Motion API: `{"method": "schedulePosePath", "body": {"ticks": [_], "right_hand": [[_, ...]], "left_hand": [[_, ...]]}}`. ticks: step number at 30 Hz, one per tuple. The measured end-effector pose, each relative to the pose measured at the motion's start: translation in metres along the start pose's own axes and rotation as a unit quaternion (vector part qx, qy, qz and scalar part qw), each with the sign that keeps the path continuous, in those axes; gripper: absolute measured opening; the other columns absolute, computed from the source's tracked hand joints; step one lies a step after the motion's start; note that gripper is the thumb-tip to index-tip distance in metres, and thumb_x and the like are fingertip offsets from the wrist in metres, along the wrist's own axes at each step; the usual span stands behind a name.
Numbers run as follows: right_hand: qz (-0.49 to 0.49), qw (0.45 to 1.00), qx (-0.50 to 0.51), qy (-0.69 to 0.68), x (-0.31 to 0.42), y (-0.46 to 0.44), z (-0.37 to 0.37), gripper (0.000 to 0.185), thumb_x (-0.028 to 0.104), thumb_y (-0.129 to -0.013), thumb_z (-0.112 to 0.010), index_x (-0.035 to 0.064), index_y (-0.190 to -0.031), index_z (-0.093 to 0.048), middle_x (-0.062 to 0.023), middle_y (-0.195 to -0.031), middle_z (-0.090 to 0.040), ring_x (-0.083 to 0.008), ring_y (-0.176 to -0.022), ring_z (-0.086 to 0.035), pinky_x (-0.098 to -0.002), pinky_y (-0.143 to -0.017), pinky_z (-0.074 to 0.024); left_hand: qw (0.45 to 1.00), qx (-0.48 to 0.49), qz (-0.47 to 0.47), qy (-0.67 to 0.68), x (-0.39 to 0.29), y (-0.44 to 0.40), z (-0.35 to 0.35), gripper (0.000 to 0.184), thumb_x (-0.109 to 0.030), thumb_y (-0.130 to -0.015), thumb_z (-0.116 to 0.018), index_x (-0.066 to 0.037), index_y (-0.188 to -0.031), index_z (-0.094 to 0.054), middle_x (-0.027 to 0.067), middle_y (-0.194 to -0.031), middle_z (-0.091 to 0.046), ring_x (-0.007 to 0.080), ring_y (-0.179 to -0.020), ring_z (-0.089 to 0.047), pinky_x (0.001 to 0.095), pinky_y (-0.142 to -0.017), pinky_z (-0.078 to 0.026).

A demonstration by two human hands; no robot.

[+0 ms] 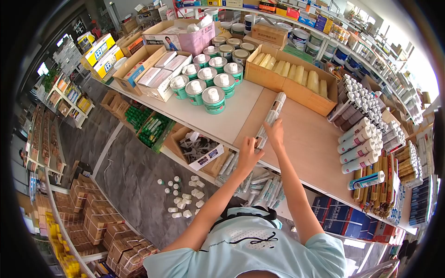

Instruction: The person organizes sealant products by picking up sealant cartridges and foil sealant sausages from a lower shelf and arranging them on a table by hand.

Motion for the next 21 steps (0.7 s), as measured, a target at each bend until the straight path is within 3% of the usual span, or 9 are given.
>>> {"method": "schedulePosePath", "body": {"ticks": [3, 5, 14, 15, 17, 19, 21], "right_hand": [[0.006, 1.000, 0.009, 0.006, 0.006, -0.012, -0.003, 0.051, 0.025, -0.078, -0.075, -0.0083, -0.104, -0.046, -0.0317, -0.100, -0.061, -0.0450, -0.091, -0.064, -0.0483, -0.075, -0.0532], [0.002, 0.999, -0.007, -0.034, 0.007, -0.010, -0.003, 0.054, 0.029, -0.075, -0.077, -0.0060, -0.103, -0.047, -0.0268, -0.091, -0.064, -0.0405, -0.084, -0.066, -0.0453, -0.071, -0.0531], [0.025, 0.998, -0.039, -0.054, 0.002, -0.004, -0.006, 0.054, 0.030, -0.074, -0.076, -0.0049, -0.104, -0.047, -0.0217, -0.083, -0.064, -0.0334, -0.073, -0.066, -0.0412, -0.064, -0.0524], [0.020, 0.998, -0.041, -0.053, 0.005, -0.003, -0.002, 0.054, 0.030, -0.074, -0.076, -0.0049, -0.104, -0.047, -0.0217, -0.083, -0.064, -0.0334, -0.073, -0.066, -0.0412, -0.064, -0.0524], [-0.014, 0.998, 0.012, -0.056, 0.012, -0.002, 0.004, 0.051, 0.027, -0.076, -0.075, -0.0050, -0.104, -0.046, -0.0300, -0.096, -0.063, -0.0431, -0.086, -0.066, -0.0464, -0.073, -0.0530], [-0.020, 0.999, 0.009, -0.046, 0.008, -0.002, 0.001, 0.053, 0.030, -0.077, -0.074, -0.0053, -0.105, -0.046, -0.0302, -0.098, -0.063, -0.0425, -0.087, -0.066, -0.0467, -0.074, -0.0530], [-0.024, 0.999, 0.005, -0.038, 0.009, -0.001, 0.000, 0.054, 0.033, -0.078, -0.073, -0.0056, -0.106, -0.047, -0.0303, -0.099, -0.063, -0.0419, -0.089, -0.066, -0.0470, -0.074, -0.0530]], "left_hand": [[1.000, -0.006, -0.008, 0.006, 0.001, -0.009, 0.001, 0.034, -0.004, -0.070, -0.072, 0.001, -0.096, -0.049, 0.0152, -0.093, -0.047, 0.0321, -0.079, -0.054, 0.0400, -0.070, -0.046], [1.000, -0.015, 0.000, -0.003, 0.003, -0.008, 0.002, 0.035, -0.004, -0.070, -0.072, 0.001, -0.096, -0.049, 0.0153, -0.091, -0.047, 0.0321, -0.077, -0.054, 0.0406, -0.068, -0.046], [1.000, -0.004, -0.012, 0.024, 0.005, -0.009, 0.005, 0.039, -0.004, -0.069, -0.075, 0.000, -0.098, -0.048, 0.0142, -0.091, -0.048, 0.0300, -0.076, -0.055, 0.0390, -0.067, -0.047], [0.999, -0.002, -0.011, 0.034, 0.005, -0.009, 0.007, 0.040, -0.004, -0.069, -0.076, -0.001, -0.098, -0.048, 0.0139, -0.091, -0.048, 0.0295, -0.076, -0.056, 0.0389, -0.067, -0.047], [0.999, 0.006, -0.028, 0.028, 0.007, -0.012, 0.010, 0.041, -0.004, -0.069, -0.077, -0.001, -0.098, -0.049, 0.0138, -0.091, -0.049, 0.0293, -0.077, -0.056, 0.0384, -0.067, -0.047], [0.999, 0.012, -0.044, 0.021, 0.007, -0.014, 0.015, 0.041, -0.005, -0.069, -0.077, -0.001, -0.099, -0.050, 0.0137, -0.091, -0.050, 0.0291, -0.078, -0.057, 0.0378, -0.067, -0.047], [0.998, 0.055, -0.038, 0.017, 0.004, -0.018, 0.019, 0.048, -0.012, -0.071, -0.079, -0.001, -0.108, -0.049, 0.0161, -0.096, -0.052, 0.0348, -0.084, -0.057, 0.0435, -0.072, -0.047]]}}
Point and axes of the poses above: each hand's wrist, its own y-axis away from the middle knuckle, its own z-axis out of the back of the hand, x = y × z, the point moved 1 cm from there along -y, towards the middle knuckle
